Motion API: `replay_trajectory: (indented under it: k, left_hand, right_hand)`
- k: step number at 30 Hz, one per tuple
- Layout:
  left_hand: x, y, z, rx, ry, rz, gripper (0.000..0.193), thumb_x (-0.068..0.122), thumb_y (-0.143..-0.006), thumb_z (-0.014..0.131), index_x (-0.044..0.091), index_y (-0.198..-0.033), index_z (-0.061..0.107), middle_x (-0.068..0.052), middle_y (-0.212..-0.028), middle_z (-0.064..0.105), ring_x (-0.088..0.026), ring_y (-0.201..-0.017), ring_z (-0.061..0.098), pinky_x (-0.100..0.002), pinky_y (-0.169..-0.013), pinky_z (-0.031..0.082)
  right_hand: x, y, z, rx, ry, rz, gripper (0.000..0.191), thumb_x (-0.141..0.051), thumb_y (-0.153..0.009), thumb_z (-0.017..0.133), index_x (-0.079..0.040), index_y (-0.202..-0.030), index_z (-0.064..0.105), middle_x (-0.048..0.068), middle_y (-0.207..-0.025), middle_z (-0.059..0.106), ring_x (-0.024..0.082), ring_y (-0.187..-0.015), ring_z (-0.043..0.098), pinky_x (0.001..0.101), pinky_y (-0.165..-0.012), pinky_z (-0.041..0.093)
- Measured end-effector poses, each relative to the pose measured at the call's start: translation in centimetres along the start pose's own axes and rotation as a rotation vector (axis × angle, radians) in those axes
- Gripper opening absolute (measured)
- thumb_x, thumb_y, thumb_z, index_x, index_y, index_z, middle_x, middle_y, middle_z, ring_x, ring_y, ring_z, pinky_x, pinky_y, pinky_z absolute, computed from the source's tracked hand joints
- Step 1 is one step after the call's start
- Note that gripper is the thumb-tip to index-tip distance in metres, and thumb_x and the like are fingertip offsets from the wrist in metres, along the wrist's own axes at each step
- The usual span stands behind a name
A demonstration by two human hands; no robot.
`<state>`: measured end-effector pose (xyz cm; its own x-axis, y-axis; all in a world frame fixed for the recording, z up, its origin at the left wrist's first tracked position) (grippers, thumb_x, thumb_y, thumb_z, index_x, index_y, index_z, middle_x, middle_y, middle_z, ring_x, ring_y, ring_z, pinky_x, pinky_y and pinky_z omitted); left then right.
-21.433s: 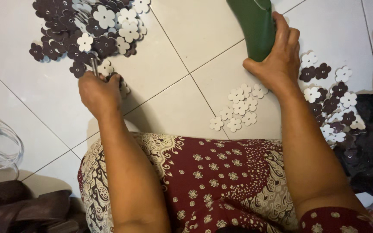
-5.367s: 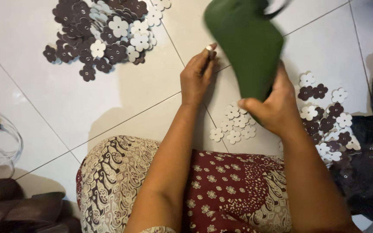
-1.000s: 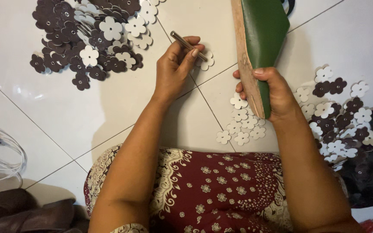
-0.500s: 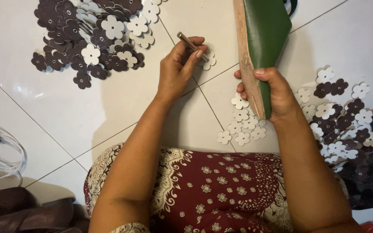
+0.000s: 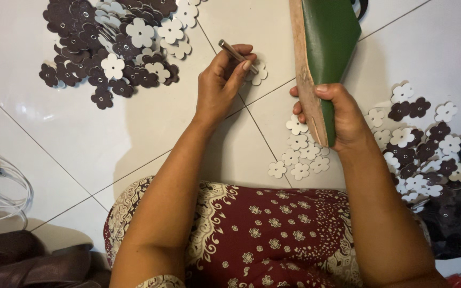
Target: The person sits on a tiled floor and uses a green handheld tool to press flower-shaped decorative pieces onto a surface. They repeatedly pick up individual pieces and apply them using the tool.
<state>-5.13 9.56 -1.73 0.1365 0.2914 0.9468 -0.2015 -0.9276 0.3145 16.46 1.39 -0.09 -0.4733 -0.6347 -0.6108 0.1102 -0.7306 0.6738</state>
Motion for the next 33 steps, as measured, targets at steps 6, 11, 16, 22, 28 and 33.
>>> replay_trajectory:
  k: [6, 11, 16, 22, 28, 33]
  left_hand:
    - [0.0, 0.0, 0.0, -0.007, -0.004, 0.025, 0.024, 0.014, -0.104, 0.065, 0.004, -0.125, 0.066, -0.007, -0.114, 0.078, -0.013, -0.111, 0.074, -0.027, -0.093, 0.061]
    - [0.2, 0.0, 0.2, -0.021, -0.006, 0.06, 0.024, 0.012, -0.104, 0.066, 0.004, -0.127, 0.066, -0.007, -0.113, 0.077, -0.014, -0.112, 0.074, -0.029, -0.097, 0.06]
    - [1.4, 0.3, 0.4, -0.049, -0.094, 0.13, 0.024, 0.01, -0.103, 0.066, 0.007, -0.127, 0.067, -0.005, -0.113, 0.077, -0.014, -0.11, 0.075, -0.028, -0.094, 0.061]
    - [3.3, 1.2, 0.9, -0.1, -0.38, 0.273, 0.029, 0.005, -0.102, 0.066, 0.015, -0.129, 0.067, -0.004, -0.121, 0.074, -0.016, -0.108, 0.075, -0.029, -0.092, 0.062]
    - [3.9, 1.8, 1.3, -0.107, -0.454, 0.362, 0.037, 0.004, -0.097, 0.07, 0.018, -0.13, 0.066, -0.001, -0.123, 0.073, -0.016, -0.109, 0.073, -0.03, -0.096, 0.061]
    - [3.9, 1.9, 1.2, -0.085, -0.408, 0.343, 0.039, 0.004, -0.097, 0.069, 0.021, -0.131, 0.067, -0.001, -0.126, 0.073, -0.016, -0.111, 0.073, -0.029, -0.096, 0.061]
  right_hand:
    - [0.1, 0.0, -0.1, 0.018, 0.002, 0.006, 0.071, -0.035, -0.087, 0.06, 0.013, -0.137, 0.046, 0.02, -0.113, 0.061, 0.022, -0.092, 0.064, 0.0317, -0.074, 0.056]
    - [0.1, 0.0, 0.0, 0.006, -0.015, 0.011, 0.071, -0.034, -0.088, 0.059, 0.014, -0.138, 0.045, 0.019, -0.114, 0.061, 0.022, -0.092, 0.064, 0.0317, -0.074, 0.056]
    - [0.3, -0.1, -0.2, 0.004, -0.008, 0.018, 0.068, -0.034, -0.088, 0.06, 0.012, -0.136, 0.048, 0.018, -0.114, 0.062, 0.021, -0.091, 0.064, 0.0318, -0.075, 0.056]
    - [0.5, 0.0, -0.4, 0.009, -0.028, 0.024, 0.061, -0.032, -0.09, 0.059, 0.01, -0.133, 0.05, 0.017, -0.114, 0.062, 0.02, -0.091, 0.063, 0.0313, -0.075, 0.056]
    - [-0.1, 0.8, 0.1, 0.125, 0.252, -0.084, 0.062, -0.023, -0.084, 0.067, 0.006, -0.134, 0.044, 0.014, -0.109, 0.06, 0.02, -0.085, 0.06, 0.0329, -0.07, 0.052]
    - [-3.7, 4.0, 2.9, 0.147, 0.738, -0.447, 0.074, -0.021, -0.083, 0.076, 0.007, -0.143, 0.044, 0.012, -0.122, 0.06, 0.022, -0.109, 0.061, 0.0381, -0.094, 0.053]
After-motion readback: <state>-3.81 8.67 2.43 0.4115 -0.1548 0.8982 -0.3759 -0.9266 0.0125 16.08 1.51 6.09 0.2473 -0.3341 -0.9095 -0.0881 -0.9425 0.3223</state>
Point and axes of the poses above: each hand's wrist, its own y-axis away from the middle knuckle, its own z-axis out of the palm, x = y × z, the point moved 6 cm from there along -y, towards the middle knuckle
